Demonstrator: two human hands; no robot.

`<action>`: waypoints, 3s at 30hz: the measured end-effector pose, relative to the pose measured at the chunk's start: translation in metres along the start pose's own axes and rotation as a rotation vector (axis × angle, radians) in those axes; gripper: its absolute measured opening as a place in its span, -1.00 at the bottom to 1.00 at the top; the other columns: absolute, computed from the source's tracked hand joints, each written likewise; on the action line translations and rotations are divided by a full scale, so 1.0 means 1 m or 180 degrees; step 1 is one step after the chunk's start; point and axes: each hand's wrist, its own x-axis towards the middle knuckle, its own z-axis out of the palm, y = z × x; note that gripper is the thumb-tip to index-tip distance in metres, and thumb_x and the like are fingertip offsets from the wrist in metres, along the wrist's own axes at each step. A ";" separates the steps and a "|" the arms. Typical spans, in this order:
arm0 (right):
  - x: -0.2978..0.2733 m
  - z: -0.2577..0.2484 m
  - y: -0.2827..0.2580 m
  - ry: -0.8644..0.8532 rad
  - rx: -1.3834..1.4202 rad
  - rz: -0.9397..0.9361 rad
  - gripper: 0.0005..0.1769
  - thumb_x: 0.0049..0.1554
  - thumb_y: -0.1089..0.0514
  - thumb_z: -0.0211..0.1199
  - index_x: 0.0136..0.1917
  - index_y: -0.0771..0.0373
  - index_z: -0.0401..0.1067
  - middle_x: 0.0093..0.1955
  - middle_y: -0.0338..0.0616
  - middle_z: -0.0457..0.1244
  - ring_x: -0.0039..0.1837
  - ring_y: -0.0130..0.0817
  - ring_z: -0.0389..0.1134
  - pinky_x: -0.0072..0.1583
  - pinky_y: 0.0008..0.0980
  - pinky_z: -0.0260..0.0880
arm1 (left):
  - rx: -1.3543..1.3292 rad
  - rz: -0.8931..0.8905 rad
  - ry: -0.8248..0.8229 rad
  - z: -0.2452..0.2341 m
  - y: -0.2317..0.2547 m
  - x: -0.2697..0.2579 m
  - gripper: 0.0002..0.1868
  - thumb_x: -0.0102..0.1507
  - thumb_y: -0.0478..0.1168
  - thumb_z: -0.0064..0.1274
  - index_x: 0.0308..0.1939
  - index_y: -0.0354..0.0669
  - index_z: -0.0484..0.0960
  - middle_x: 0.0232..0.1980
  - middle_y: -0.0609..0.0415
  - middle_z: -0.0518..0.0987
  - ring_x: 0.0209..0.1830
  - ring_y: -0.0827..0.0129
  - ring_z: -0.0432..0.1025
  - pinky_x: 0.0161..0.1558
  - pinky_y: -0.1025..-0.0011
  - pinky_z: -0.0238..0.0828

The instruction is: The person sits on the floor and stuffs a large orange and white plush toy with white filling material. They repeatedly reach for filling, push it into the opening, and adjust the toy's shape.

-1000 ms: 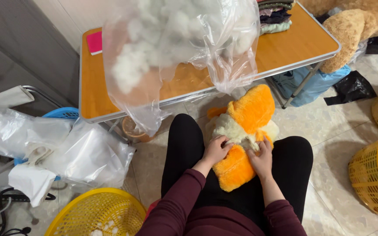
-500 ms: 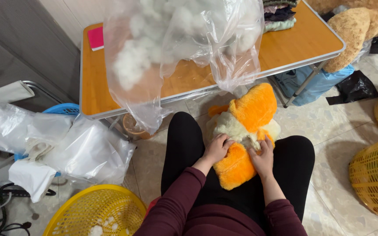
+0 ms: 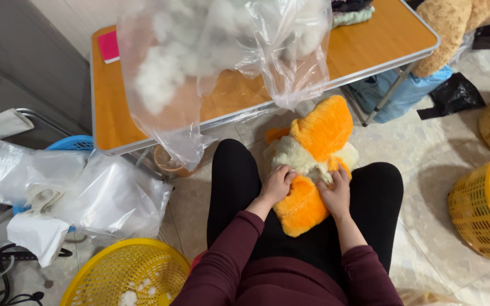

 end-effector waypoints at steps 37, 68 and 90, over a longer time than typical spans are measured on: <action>-0.002 0.004 0.017 -0.0192 0.0408 0.0138 -0.53 0.10 -0.03 0.36 0.13 0.34 0.43 0.61 0.22 0.00 0.61 0.13 0.01 0.51 -0.11 0.05 | 0.0259 -0.0005 0.0023 -0.003 0.001 -0.003 -0.75 0.40 -0.09 -0.05 -0.16 -0.22 0.52 -0.07 -0.10 0.57 -0.02 -0.09 0.45 -0.03 0.10 0.38; -0.002 0.004 0.014 -0.0209 0.0278 0.0124 -0.49 0.05 -0.04 0.42 0.14 0.34 0.44 0.60 0.21 0.00 0.61 0.14 0.00 0.51 -0.10 0.04 | 0.0322 0.0056 0.0028 -0.003 0.001 0.000 -0.74 0.39 -0.07 -0.04 -0.15 -0.21 0.55 -0.07 -0.09 0.59 -0.01 -0.09 0.47 -0.03 0.11 0.39; -0.004 -0.001 0.003 -0.0247 0.0198 0.0156 -0.53 0.04 -0.04 0.40 0.07 0.33 0.42 0.61 0.27 -0.03 0.63 0.18 -0.05 0.53 -0.06 0.01 | 0.0433 -0.0004 -0.0125 -0.003 0.000 -0.001 -0.70 0.41 -0.04 -0.07 -0.10 -0.23 0.57 -0.03 -0.06 0.60 0.02 -0.03 0.46 0.01 0.14 0.39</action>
